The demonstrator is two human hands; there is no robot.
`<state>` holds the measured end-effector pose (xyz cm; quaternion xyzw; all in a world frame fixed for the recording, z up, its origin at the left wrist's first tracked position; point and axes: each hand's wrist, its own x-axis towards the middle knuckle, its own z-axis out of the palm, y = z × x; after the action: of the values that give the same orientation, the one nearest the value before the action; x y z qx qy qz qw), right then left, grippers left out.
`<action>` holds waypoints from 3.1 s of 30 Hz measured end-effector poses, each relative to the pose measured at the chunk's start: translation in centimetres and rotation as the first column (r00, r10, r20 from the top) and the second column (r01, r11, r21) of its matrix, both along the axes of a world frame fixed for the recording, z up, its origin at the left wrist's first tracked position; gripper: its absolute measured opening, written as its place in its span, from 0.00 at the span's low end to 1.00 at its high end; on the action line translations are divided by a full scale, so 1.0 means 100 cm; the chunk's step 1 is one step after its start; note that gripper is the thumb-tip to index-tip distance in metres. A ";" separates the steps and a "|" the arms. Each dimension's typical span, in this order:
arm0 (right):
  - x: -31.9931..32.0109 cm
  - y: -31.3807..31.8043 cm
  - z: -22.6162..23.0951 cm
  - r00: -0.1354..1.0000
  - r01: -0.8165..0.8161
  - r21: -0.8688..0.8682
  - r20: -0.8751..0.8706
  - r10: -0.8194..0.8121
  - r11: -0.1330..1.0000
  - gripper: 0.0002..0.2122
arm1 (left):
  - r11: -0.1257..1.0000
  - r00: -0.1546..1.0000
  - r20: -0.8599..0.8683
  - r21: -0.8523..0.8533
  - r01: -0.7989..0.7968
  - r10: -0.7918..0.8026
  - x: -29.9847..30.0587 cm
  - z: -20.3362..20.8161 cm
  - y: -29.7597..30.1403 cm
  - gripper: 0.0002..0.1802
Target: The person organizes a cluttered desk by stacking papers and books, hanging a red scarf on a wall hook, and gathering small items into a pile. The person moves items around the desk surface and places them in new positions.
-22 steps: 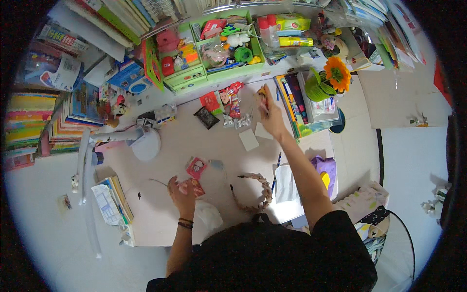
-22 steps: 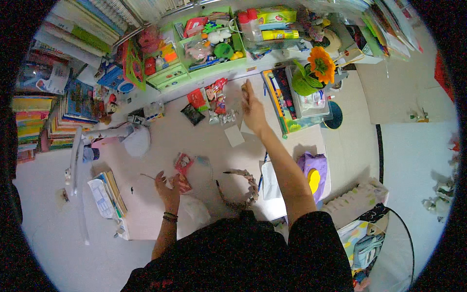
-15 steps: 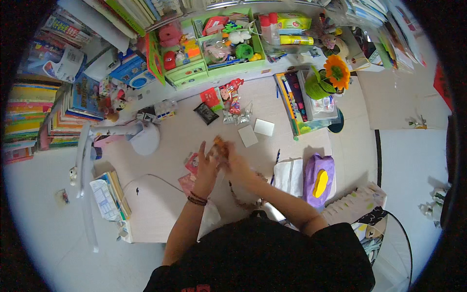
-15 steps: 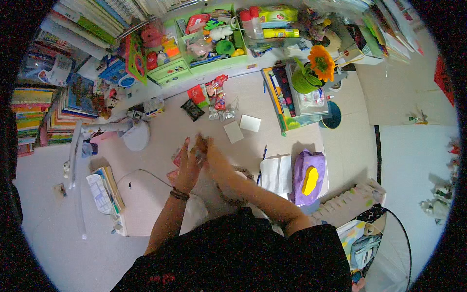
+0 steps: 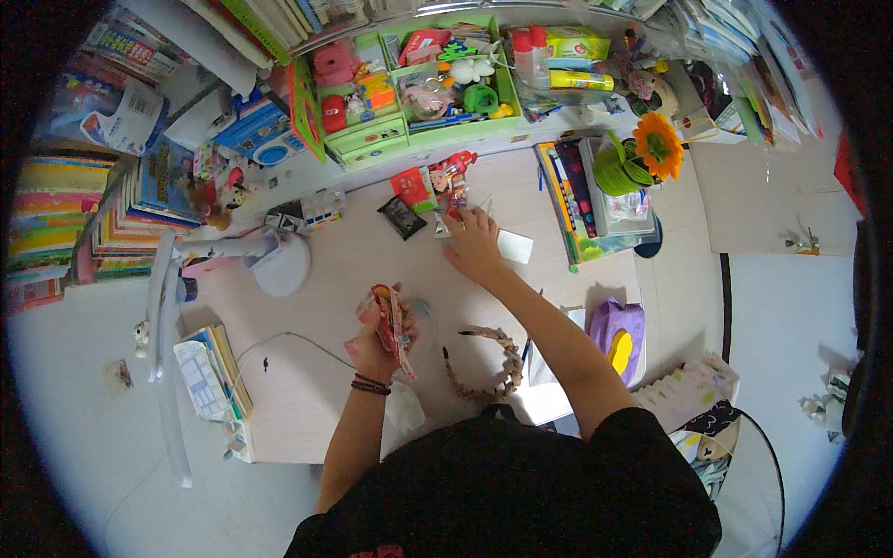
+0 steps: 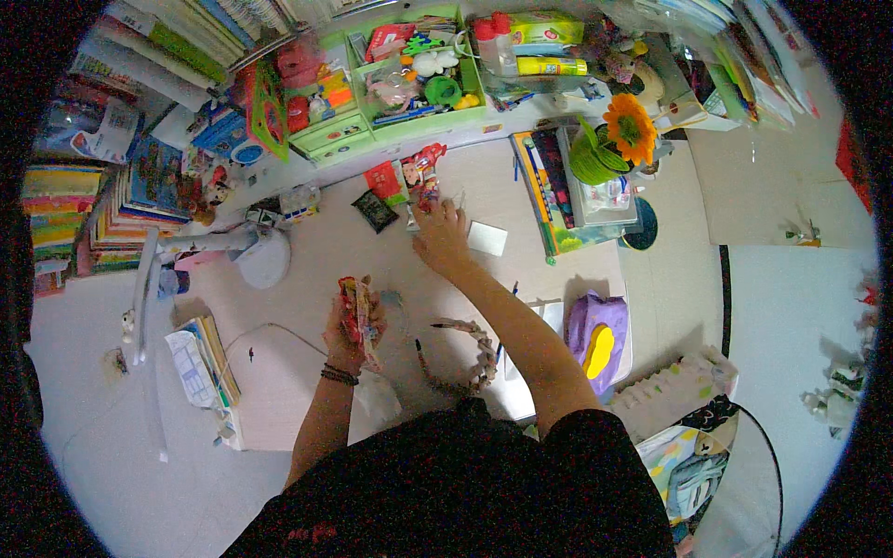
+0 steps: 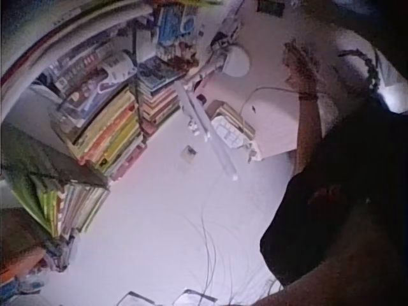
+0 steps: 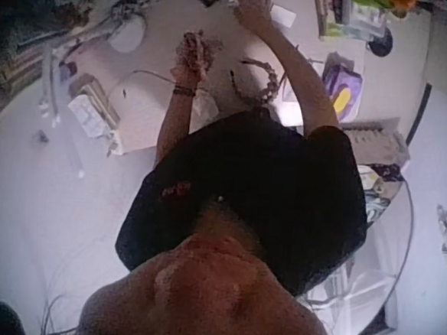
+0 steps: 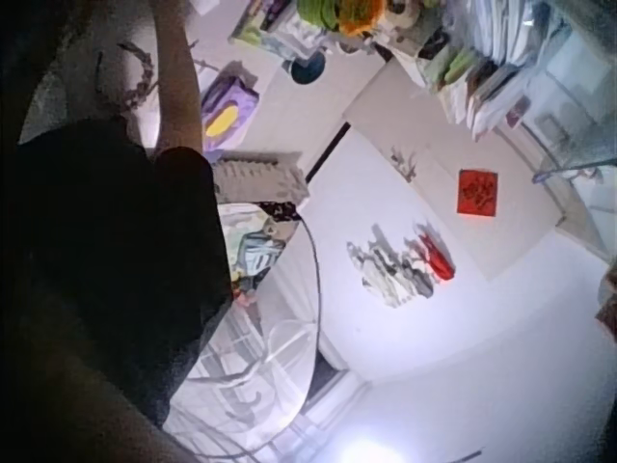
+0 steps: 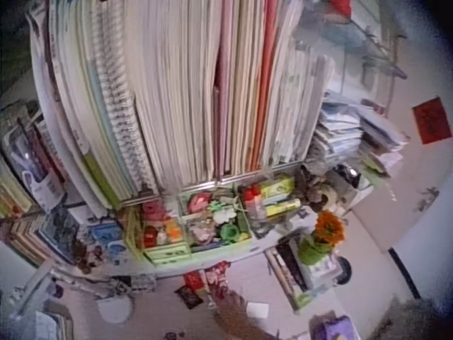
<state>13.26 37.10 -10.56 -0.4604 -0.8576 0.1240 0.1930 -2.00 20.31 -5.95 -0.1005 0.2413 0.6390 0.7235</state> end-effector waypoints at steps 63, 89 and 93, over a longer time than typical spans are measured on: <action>0.087 -0.072 0.099 0.683 -0.064 -0.663 -0.574 -0.451 0.746 0.13 | 0.995 0.997 -0.063 0.086 0.046 -0.041 0.034 0.063 -0.011 0.36; 0.094 -0.205 0.218 0.518 -0.017 -0.539 -0.725 -0.454 0.842 0.16 | 0.899 0.979 -0.062 0.389 0.202 -0.193 0.092 0.123 -0.035 0.44; 0.092 -0.209 0.225 0.614 0.020 -0.545 -0.655 -0.440 0.838 0.16 | 0.893 0.983 -0.075 0.411 0.182 -0.166 0.091 0.122 -0.038 0.43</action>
<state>22.42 16.16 11.99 -0.5080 -0.5664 0.4892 0.4263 7.11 16.54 6.29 0.0902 0.1213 0.6103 0.7776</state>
